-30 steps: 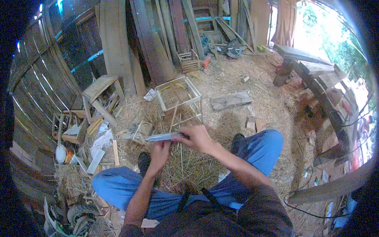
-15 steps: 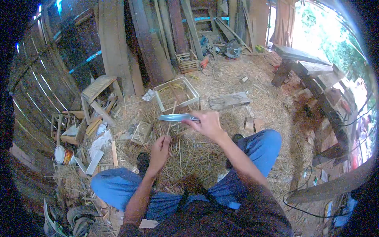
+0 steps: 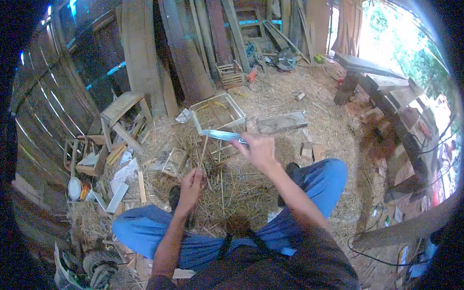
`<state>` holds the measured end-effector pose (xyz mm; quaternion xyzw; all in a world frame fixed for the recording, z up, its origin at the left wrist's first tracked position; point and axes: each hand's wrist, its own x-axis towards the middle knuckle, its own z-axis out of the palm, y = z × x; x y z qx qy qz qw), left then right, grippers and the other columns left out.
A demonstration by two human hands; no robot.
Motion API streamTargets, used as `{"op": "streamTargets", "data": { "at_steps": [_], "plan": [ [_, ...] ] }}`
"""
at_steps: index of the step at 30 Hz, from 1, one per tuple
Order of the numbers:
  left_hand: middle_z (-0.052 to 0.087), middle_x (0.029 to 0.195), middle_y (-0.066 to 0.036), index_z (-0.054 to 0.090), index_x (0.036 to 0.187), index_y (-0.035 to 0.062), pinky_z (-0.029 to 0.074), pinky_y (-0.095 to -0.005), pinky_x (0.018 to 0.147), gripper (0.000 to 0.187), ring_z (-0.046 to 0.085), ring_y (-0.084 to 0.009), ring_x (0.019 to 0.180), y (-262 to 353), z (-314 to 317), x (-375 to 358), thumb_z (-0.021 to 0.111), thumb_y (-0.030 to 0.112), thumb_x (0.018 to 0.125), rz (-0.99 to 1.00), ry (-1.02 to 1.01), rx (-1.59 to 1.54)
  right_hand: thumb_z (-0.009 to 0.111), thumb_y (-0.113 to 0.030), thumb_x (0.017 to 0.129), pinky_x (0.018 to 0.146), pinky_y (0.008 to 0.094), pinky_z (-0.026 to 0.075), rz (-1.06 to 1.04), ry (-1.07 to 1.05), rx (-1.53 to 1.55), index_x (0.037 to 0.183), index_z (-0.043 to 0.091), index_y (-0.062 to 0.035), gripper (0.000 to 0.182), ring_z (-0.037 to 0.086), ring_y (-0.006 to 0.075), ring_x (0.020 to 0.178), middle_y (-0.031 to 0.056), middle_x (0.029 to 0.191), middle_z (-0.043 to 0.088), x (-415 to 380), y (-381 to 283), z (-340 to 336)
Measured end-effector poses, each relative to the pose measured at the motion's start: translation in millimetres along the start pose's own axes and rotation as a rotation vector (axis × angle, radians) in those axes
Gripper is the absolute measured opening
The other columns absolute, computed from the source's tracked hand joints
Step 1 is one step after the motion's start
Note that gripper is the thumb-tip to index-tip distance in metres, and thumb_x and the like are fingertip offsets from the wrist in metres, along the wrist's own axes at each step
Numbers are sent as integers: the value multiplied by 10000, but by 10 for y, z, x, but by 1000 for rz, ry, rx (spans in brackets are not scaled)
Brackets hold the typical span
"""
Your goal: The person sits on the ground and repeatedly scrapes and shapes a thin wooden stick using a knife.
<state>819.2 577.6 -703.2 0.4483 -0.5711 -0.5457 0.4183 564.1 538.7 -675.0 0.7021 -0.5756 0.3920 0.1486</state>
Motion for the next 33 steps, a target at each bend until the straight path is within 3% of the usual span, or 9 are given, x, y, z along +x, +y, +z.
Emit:
{"op": "streamTargets", "data": {
  "at_steps": [2, 6, 9, 14, 18, 22, 25, 30, 33],
  "plan": [
    [371, 635, 80, 582, 976, 77, 262, -206, 420, 268, 348, -9, 496, 36, -26, 7, 477, 313, 1047, -98, -60, -113, 673, -458, 886, 495, 425, 463, 6, 45, 70, 825, 720, -116, 351, 631, 321, 521, 130, 559, 608, 22, -45, 30],
    [362, 653, 73, 550, 1114, 110, 260, -208, 422, 210, 326, -13, 503, 102, 50, 29, 445, 282, 1053, -25, 6, -50, 661, -401, 907, 496, 416, 458, 278, -37, 107, 864, 715, -109, 300, 633, 325, 528, 130, 576, 617, 97, -26, -11],
    [359, 653, 69, 554, 1141, 102, 277, -207, 432, 229, 330, -16, 509, -30, 28, 105, 439, 280, 1053, -74, -36, -168, 672, -348, 910, 489, 403, 440, 211, 1, 262, 889, 717, -95, 259, 605, 306, 508, 131, 597, 610, 66, -136, -26],
    [423, 673, 53, 558, 1140, 72, 324, -233, 455, 242, 387, -33, 540, -74, 55, 119, 452, 269, 1046, -41, 20, -38, 726, -245, 867, 536, 430, 465, -70, -225, 421, 909, 641, -66, 202, 626, 346, 607, 165, 704, 618, -92, -331, 77],
    [465, 691, 33, 588, 1103, 28, 346, -266, 511, 236, 402, -51, 589, -209, 47, 160, 483, 227, 1033, 90, 3, 148, 744, -291, 852, 527, 420, 458, -208, -326, 414, 899, 650, -69, 246, 615, 352, 616, 162, 700, 620, -188, -390, 139],
    [472, 699, 36, 610, 1144, -1, 334, -271, 545, 270, 398, -55, 624, -152, 71, 100, 497, 218, 1033, 27, 9, 175, 766, -318, 831, 505, 401, 450, -182, -382, 517, 891, 695, -80, 255, 607, 336, 571, 147, 663, 620, -158, -315, 138],
    [420, 631, 62, 585, 995, 65, 290, -235, 419, 249, 371, -41, 481, -259, 126, 101, 502, 296, 1035, 94, 24, 42, 780, -343, 816, 496, 382, 456, -207, -332, 453, 878, 717, -80, 277, 611, 318, 538, 139, 637, 625, -70, -215, 103],
    [385, 644, 66, 535, 1110, 100, 276, -201, 401, 245, 340, -15, 455, -43, 112, 30, 481, 329, 1045, -45, -87, -109, 793, -366, 797, 493, 357, 474, -130, -276, 339, 863, 721, -66, 316, 631, 282, 522, 129, 636, 644, -1, -45, 105],
    [392, 642, 62, 539, 1095, 107, 271, -206, 390, 231, 339, -21, 448, -20, 112, 51, 478, 324, 1045, -58, -81, -130, 738, -458, 831, 484, 414, 470, -136, -257, 295, 862, 714, -110, 350, 628, 336, 542, 138, 605, 624, -17, -68, 132]
  ]
}}
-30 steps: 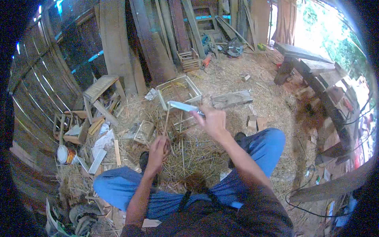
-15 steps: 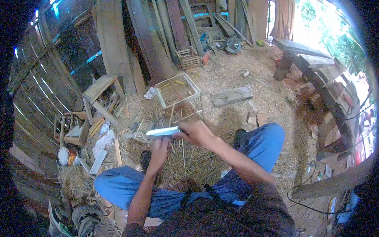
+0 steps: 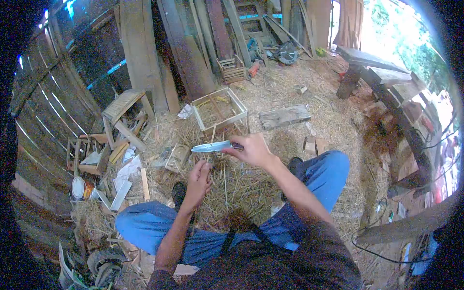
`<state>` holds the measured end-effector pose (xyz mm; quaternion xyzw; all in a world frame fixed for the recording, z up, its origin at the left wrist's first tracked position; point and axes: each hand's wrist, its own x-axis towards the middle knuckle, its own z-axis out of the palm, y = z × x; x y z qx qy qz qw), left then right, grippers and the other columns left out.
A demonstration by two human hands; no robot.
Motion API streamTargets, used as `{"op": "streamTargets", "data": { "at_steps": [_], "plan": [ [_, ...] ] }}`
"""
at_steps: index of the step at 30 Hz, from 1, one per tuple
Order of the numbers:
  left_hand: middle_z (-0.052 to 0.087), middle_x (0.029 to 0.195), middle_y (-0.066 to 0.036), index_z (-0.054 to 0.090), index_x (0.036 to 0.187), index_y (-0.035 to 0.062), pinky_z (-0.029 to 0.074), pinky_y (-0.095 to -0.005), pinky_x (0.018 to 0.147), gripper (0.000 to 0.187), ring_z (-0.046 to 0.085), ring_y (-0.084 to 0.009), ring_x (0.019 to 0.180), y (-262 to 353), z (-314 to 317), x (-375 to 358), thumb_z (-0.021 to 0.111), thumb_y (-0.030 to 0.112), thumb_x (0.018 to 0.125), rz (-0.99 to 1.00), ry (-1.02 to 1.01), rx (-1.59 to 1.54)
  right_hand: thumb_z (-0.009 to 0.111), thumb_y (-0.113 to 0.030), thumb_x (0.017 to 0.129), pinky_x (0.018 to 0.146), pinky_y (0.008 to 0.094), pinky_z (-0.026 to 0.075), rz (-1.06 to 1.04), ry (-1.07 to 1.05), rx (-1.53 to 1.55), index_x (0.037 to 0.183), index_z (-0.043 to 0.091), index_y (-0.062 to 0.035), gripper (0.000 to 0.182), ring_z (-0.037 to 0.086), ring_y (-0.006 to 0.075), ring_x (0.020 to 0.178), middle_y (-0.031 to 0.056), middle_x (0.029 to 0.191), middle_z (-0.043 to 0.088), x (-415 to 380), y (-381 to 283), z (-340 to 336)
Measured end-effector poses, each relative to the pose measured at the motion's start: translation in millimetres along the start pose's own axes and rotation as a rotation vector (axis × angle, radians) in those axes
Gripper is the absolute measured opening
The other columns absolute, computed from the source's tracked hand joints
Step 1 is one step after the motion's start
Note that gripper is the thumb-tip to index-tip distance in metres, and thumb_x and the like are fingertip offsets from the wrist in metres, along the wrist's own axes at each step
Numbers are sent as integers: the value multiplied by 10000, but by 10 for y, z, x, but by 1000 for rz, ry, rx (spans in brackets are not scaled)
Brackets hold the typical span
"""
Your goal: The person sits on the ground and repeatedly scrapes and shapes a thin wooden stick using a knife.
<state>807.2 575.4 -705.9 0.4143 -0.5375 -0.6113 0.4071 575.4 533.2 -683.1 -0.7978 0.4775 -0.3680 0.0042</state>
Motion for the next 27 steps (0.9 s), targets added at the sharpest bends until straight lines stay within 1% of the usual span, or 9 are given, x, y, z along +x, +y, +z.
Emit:
{"op": "streamTargets", "data": {
  "at_steps": [3, 6, 11, 14, 18, 20, 24, 25, 27],
  "plan": [
    [375, 623, 66, 538, 1056, 106, 262, -214, 387, 221, 334, -23, 444, -43, -22, 9, 474, 317, 1047, 6, -2, -10, 736, -461, 832, 469, 412, 465, 26, 56, 73, 839, 706, -109, 353, 621, 337, 531, 133, 582, 606, -56, -141, 75],
    [338, 589, 74, 526, 991, 106, 253, -219, 388, 229, 313, -28, 434, -59, 4, -14, 469, 319, 1049, -20, -26, -25, 795, -359, 797, 468, 355, 469, -158, -52, 17, 810, 690, -78, 300, 613, 273, 498, 103, 614, 623, -95, -250, 76],
    [322, 588, 70, 496, 931, 140, 243, -213, 382, 224, 293, -39, 429, 42, 0, -68, 474, 336, 1038, -80, -36, -23, 807, -399, 766, 461, 375, 460, -79, 90, -56, 803, 699, -93, 326, 612, 273, 483, 112, 567, 606, 18, -55, -71],
    [322, 587, 69, 512, 928, 118, 253, -217, 386, 242, 318, -34, 438, 35, -35, -43, 453, 320, 1047, -90, -5, -13, 804, -388, 773, 470, 367, 472, -21, 54, -110, 815, 708, -87, 318, 618, 271, 491, 114, 585, 621, -12, -61, -4],
    [327, 601, 66, 515, 927, 98, 260, -217, 391, 262, 331, -30, 450, -65, -34, -15, 444, 319, 1050, -69, -3, 95, 757, -468, 802, 481, 411, 480, -79, 38, 7, 748, 661, -93, 390, 629, 316, 523, 129, 599, 623, -70, -224, 63],
    [342, 601, 70, 512, 890, 109, 257, -226, 389, 279, 322, -34, 444, -9, -37, -47, 460, 337, 1042, -91, -12, -8, 759, -463, 799, 474, 408, 472, -116, 96, -28, 731, 655, -99, 384, 625, 314, 519, 126, 585, 614, -25, -83, 58],
    [342, 597, 77, 487, 851, 136, 237, -224, 384, 282, 313, -35, 434, 6, -60, 5, 465, 346, 1039, -130, 1, -55, 764, -448, 795, 462, 403, 462, 97, 115, -102, 716, 663, -121, 351, 612, 316, 505, 122, 582, 618, -30, -49, -31],
    [338, 599, 78, 484, 859, 137, 233, -220, 383, 273, 309, -32, 434, -52, -52, 4, 462, 340, 1041, -135, 1, -27, 800, -335, 795, 461, 359, 465, -57, 75, -75, 785, 708, -86, 266, 595, 251, 465, 107, 577, 606, -92, -145, 46],
    [336, 600, 79, 483, 869, 140, 226, -218, 380, 255, 307, -26, 433, -16, -11, -36, 455, 323, 1044, -121, 20, -16, 797, -335, 794, 464, 363, 465, -66, 26, 10, 787, 711, -86, 264, 592, 254, 465, 114, 578, 606, -72, -168, 106]
  ]
}}
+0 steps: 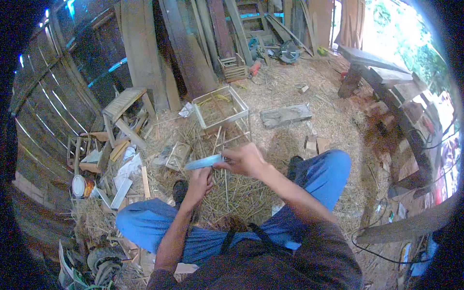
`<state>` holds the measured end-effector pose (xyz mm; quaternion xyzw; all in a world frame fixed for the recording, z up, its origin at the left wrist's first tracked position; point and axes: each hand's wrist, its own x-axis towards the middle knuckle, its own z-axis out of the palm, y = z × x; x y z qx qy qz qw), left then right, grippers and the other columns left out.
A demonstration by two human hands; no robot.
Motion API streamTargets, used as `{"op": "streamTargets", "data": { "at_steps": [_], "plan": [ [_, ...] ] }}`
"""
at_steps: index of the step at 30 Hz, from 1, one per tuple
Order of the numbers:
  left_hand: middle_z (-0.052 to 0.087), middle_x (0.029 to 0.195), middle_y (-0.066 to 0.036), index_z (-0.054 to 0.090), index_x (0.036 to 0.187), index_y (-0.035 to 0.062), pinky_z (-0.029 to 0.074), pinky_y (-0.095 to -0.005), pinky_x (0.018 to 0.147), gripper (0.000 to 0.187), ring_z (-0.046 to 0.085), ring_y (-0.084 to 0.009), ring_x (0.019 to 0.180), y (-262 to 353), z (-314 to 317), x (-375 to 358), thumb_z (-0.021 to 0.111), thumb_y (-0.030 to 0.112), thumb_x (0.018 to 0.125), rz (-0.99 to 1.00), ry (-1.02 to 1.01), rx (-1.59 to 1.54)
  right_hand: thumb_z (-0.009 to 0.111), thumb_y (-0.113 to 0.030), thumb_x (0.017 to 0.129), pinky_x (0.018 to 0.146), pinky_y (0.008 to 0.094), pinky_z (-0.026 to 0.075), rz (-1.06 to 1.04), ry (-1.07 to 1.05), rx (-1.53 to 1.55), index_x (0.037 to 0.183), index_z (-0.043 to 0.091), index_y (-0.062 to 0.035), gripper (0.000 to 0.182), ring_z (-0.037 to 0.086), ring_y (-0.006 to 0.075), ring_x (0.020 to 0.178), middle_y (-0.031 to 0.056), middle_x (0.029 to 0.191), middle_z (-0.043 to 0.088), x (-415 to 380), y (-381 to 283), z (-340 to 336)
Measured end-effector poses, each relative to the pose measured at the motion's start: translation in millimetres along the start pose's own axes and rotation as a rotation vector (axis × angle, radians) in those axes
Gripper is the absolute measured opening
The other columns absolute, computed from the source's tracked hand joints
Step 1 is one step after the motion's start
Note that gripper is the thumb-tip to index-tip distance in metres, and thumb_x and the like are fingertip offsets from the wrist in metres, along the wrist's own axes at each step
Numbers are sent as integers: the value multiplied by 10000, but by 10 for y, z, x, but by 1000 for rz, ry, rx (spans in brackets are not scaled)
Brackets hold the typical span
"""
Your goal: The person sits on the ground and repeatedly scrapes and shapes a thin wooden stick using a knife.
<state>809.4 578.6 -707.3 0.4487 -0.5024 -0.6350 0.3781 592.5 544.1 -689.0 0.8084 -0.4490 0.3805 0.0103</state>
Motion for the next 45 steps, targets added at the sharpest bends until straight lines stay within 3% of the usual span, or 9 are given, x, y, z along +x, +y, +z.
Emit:
{"op": "streamTargets", "data": {
  "at_steps": [6, 9, 13, 17, 21, 26, 30, 33, 45],
  "plan": [
    [332, 588, 78, 484, 869, 133, 235, -219, 386, 256, 305, -28, 437, -37, -34, 34, 458, 320, 1041, 29, -69, 33, 782, -363, 792, 481, 362, 467, 167, 93, -146, 802, 713, -106, 266, 617, 263, 522, 116, 616, 619, 45, 159, -177],
    [319, 584, 82, 476, 879, 140, 226, -203, 382, 244, 291, -23, 437, 50, 25, -14, 454, 321, 1040, -4, -50, -12, 772, -376, 800, 484, 369, 468, -122, -8, -110, 814, 721, -107, 274, 619, 264, 523, 106, 625, 631, 11, -62, -52],
    [331, 586, 81, 482, 888, 145, 220, -207, 375, 232, 295, -26, 437, 67, -50, -25, 453, 318, 1040, -32, -44, -115, 700, -439, 867, 490, 400, 472, 383, 119, -222, 929, 719, -105, 340, 625, 322, 528, 145, 588, 615, 167, 363, -401],
    [337, 588, 73, 483, 886, 143, 230, -218, 375, 236, 296, -33, 435, 83, -77, -11, 452, 319, 1040, 22, -48, -57, 704, -423, 870, 462, 411, 459, 266, 239, -207, 811, 664, -87, 343, 625, 309, 505, 136, 565, 603, 123, 45, -348],
    [346, 586, 67, 483, 878, 133, 246, -227, 385, 254, 306, -39, 435, 49, -33, 9, 450, 324, 1042, -6, -23, -33, 751, -367, 837, 461, 363, 442, -32, 29, -122, 841, 724, -105, 263, 597, 240, 470, 107, 560, 603, 19, -134, -145],
    [342, 598, 64, 466, 860, 156, 227, -218, 395, 261, 293, -44, 436, 32, -72, 13, 449, 355, 1029, 33, -58, -21, 767, -329, 828, 482, 368, 464, 401, 158, -152, 841, 715, -87, 248, 591, 230, 473, 104, 586, 614, 136, 323, -271],
    [326, 568, 61, 470, 856, 150, 230, -229, 392, 276, 302, -49, 432, -23, -64, 64, 454, 366, 1027, 68, -3, 20, 693, -463, 870, 457, 425, 447, 74, 175, -31, 821, 661, -115, 353, 586, 333, 471, 142, 542, 575, 5, -30, -27],
    [327, 559, 61, 468, 844, 148, 247, -251, 389, 285, 317, -64, 428, -41, -76, 83, 464, 372, 1021, 71, -13, 66, 707, -464, 853, 461, 424, 453, -9, -102, -12, 841, 674, -125, 341, 585, 345, 485, 141, 561, 589, -77, -118, 43],
    [338, 589, 64, 463, 868, 144, 237, -227, 373, 290, 304, -48, 426, -23, -113, 97, 446, 388, 1025, -15, -32, -14, 668, -496, 876, 498, 422, 473, 190, 68, -177, 837, 687, -110, 389, 636, 321, 542, 138, 601, 631, 43, 355, -39]
  ]
}}
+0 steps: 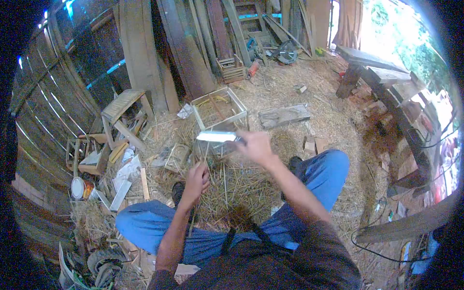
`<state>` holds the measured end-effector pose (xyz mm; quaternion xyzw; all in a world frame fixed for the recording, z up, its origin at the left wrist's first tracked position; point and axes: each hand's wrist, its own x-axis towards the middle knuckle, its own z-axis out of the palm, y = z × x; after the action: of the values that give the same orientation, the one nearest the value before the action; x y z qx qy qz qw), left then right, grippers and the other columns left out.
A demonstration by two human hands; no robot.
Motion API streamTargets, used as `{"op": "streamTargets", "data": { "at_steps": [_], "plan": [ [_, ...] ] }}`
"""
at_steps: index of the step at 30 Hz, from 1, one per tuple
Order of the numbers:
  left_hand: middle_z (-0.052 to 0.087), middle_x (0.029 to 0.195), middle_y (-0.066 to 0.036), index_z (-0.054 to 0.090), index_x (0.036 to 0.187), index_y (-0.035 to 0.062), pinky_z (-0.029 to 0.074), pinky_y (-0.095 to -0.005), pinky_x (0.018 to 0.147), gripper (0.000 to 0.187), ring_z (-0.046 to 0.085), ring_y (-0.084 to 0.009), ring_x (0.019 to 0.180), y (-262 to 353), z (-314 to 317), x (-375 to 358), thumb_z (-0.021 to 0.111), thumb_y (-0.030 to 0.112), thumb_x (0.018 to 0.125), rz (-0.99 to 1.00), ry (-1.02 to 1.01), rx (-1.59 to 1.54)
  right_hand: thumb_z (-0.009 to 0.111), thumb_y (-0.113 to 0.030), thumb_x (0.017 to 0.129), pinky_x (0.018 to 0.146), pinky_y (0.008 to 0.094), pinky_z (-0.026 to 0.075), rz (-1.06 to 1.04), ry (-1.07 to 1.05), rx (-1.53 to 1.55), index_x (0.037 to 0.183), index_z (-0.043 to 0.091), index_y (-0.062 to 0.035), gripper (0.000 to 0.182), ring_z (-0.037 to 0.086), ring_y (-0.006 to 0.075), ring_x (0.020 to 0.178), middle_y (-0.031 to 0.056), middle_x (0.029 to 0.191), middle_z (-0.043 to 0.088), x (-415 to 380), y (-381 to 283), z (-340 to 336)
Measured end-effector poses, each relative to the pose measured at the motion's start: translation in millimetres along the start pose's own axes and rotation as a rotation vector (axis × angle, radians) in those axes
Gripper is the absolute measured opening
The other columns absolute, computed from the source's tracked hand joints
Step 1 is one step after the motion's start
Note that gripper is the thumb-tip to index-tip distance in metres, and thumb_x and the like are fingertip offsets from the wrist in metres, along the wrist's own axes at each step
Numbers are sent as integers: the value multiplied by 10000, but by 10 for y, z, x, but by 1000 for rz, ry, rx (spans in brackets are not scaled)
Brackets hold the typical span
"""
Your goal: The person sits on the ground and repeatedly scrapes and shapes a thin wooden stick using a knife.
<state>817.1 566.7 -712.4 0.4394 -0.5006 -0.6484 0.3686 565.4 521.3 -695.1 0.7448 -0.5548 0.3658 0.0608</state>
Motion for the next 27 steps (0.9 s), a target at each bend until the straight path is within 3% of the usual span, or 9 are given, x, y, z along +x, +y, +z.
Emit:
{"op": "streamTargets", "data": {
  "at_steps": [2, 5, 9, 13, 17, 21, 24, 25, 27],
  "plan": [
    [335, 589, 64, 460, 868, 140, 238, -227, 374, 296, 309, -48, 429, -1, -7, -72, 440, 388, 1029, 13, -30, -22, 666, -498, 880, 501, 421, 473, 289, 95, -79, 822, 677, -98, 405, 633, 316, 534, 138, 594, 624, 124, 240, -130],
    [339, 590, 59, 469, 886, 130, 247, -229, 380, 279, 319, -47, 437, 38, 23, -105, 424, 359, 1040, 73, -24, -34, 667, -488, 884, 504, 415, 469, 213, 241, 6, 824, 677, -87, 405, 628, 302, 530, 134, 591, 615, 171, 207, -330],
    [375, 597, 41, 511, 874, 72, 319, -252, 442, 328, 398, -59, 500, -6, 47, -49, 429, 339, 1046, 161, 28, 121, 771, -362, 811, 496, 386, 452, -160, -32, 58, 820, 678, -74, 302, 614, 251, 522, 95, 626, 611, -100, -337, -184],
    [399, 611, 39, 516, 884, 67, 307, -271, 421, 323, 377, -65, 468, -14, 92, -73, 441, 337, 1045, -6, 29, 262, 803, -328, 781, 504, 384, 467, -293, -172, 198, 808, 679, -86, 273, 622, 232, 526, 89, 616, 618, -202, -476, -71],
    [423, 629, 44, 479, 831, 67, 298, -291, 441, 364, 368, -66, 493, 88, 104, -181, 425, 343, 1062, -10, -71, 15, 742, -354, 845, 520, 372, 478, 39, 7, 120, 852, 705, -87, 270, 635, 227, 541, 94, 643, 641, 3, -101, -96],
    [403, 638, 44, 513, 871, 68, 321, -251, 534, 312, 363, -51, 584, 42, 200, -216, 432, 301, 1061, 219, -27, 309, 676, -365, 895, 526, 366, 485, 402, 176, 56, 866, 710, -91, 278, 633, 228, 535, 101, 627, 641, 219, 178, -417],
    [403, 638, 46, 566, 938, 59, 312, -249, 494, 292, 365, -45, 551, -91, 84, -6, 444, 297, 1055, 341, 134, 296, 702, -363, 877, 498, 384, 460, 216, 122, 195, 855, 698, -88, 275, 612, 232, 515, 108, 597, 607, 23, -314, -433],
    [415, 644, 49, 599, 988, 56, 302, -247, 450, 292, 371, -39, 519, -52, 47, -14, 449, 299, 1052, 118, 112, 136, 722, -367, 861, 489, 390, 449, 67, 38, 144, 845, 689, -88, 281, 606, 250, 512, 112, 592, 596, -34, -371, -347],
    [421, 642, 54, 604, 980, 59, 295, -247, 428, 293, 374, -37, 502, -80, 61, -3, 455, 302, 1048, 107, 103, 74, 752, -372, 834, 478, 395, 436, -101, -74, 151, 828, 677, -89, 293, 596, 282, 512, 117, 587, 584, -134, -485, -210]
  ]
}}
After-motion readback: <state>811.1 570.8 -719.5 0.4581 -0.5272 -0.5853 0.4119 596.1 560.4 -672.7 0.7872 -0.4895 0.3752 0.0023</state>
